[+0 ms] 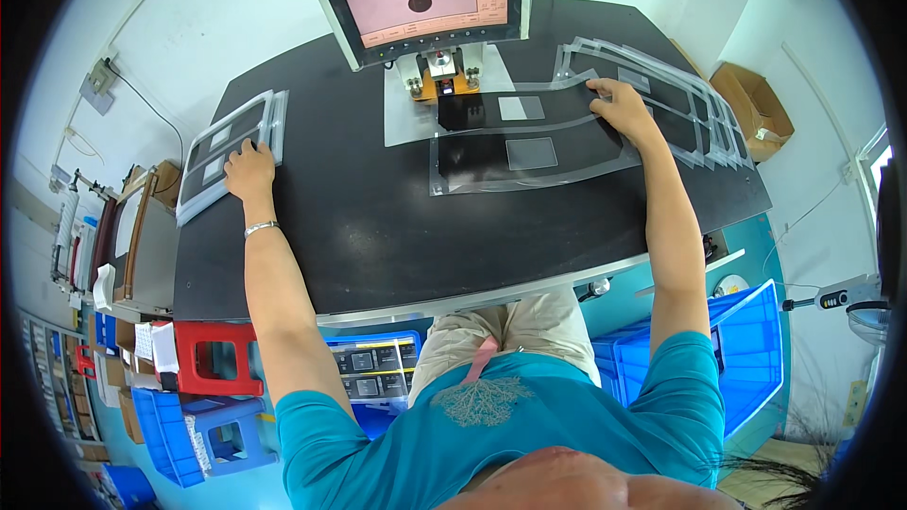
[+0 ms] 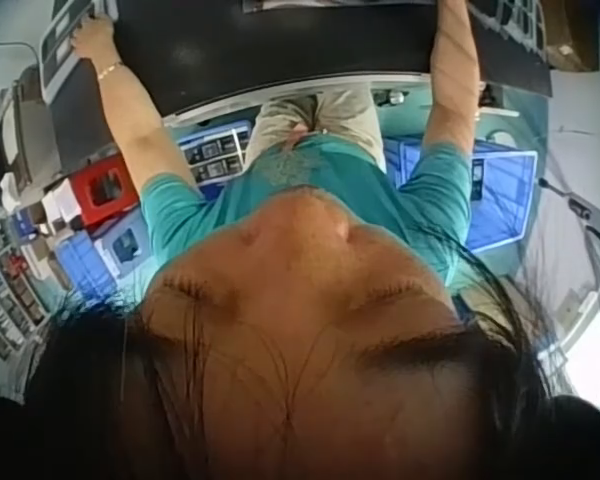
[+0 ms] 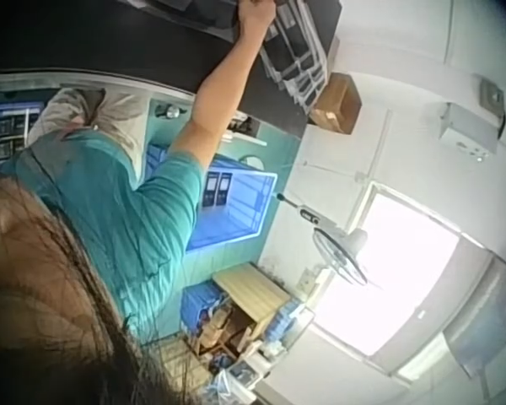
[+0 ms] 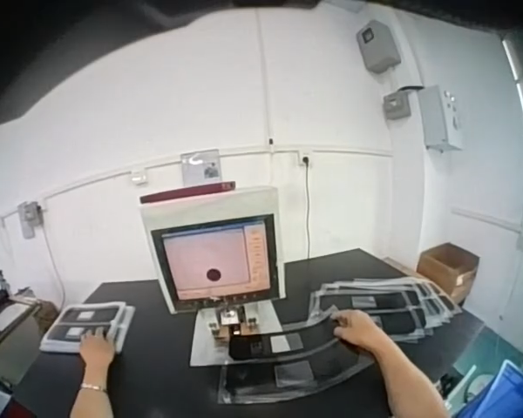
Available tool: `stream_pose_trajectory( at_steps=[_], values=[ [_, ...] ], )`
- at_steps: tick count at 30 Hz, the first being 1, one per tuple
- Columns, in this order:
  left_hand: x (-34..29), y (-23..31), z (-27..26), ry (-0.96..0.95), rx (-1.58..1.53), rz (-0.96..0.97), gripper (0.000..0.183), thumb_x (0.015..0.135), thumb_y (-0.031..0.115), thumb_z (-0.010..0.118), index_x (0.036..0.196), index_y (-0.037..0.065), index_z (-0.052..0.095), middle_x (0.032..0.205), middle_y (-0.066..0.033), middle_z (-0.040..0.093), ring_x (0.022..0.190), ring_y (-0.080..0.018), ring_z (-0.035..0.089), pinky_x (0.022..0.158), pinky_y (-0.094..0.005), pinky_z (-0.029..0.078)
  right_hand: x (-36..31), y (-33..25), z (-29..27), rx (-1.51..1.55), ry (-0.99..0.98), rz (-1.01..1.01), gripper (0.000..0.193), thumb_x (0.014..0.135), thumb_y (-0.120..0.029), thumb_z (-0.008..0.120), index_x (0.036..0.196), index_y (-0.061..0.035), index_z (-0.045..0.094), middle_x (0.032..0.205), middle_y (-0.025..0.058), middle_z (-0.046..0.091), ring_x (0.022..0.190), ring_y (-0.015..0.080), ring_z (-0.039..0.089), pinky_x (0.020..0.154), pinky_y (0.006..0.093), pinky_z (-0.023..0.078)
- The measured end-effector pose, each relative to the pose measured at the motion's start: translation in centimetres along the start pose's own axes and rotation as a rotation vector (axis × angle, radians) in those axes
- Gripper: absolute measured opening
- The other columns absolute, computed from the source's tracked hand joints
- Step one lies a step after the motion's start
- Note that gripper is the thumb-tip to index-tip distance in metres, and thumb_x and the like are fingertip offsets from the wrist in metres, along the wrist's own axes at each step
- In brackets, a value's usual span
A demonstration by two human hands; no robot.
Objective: Placing flexible printed circuit board strips into a fixture for electronic testing or inspection.
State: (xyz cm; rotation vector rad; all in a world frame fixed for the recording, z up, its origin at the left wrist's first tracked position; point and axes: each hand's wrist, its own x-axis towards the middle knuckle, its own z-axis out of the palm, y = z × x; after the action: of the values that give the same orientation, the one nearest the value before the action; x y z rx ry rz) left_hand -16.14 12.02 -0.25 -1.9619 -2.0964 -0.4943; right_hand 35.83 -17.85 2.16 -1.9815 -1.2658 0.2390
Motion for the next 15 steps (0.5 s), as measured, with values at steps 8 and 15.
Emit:
stream_pose_trajectory(
  at_steps=[8, 15],
  values=[
    [1.6, -3.1, 3.2, 0.203, 0.083, -0.051, 0.057, 0.095, 0.051, 0.045, 0.140, 0.017, 0.052, 0.135, -0.0200, 0.055, 0.132, -0.0384, 0.045, 0.108, -0.0531, 0.034, 0.6, -0.4, 0.7, 0.179, -0.080, 0.006, 0.049, 0.081, -0.005, 0.062, 0.128, 0.0093, 0.056, 0.120, 0.0190, 0.065, 0.099, 0.0211, 0.064, 0.088, 0.0297, 0.049],
    [0.5, 0.3, -0.2, -0.137, 0.061, 0.012, 0.058, 0.096, 0.057, 0.038, 0.140, 0.022, 0.051, 0.138, -0.0185, 0.054, 0.127, -0.0390, 0.051, 0.101, -0.0522, 0.044, 0.4, 0.7, 1.0, -0.002, 0.126, 0.020, 0.050, 0.079, -0.009, 0.064, 0.128, 0.0019, 0.060, 0.123, 0.0212, 0.065, 0.113, 0.0284, 0.062, 0.097, 0.0343, 0.047]
  ],
)
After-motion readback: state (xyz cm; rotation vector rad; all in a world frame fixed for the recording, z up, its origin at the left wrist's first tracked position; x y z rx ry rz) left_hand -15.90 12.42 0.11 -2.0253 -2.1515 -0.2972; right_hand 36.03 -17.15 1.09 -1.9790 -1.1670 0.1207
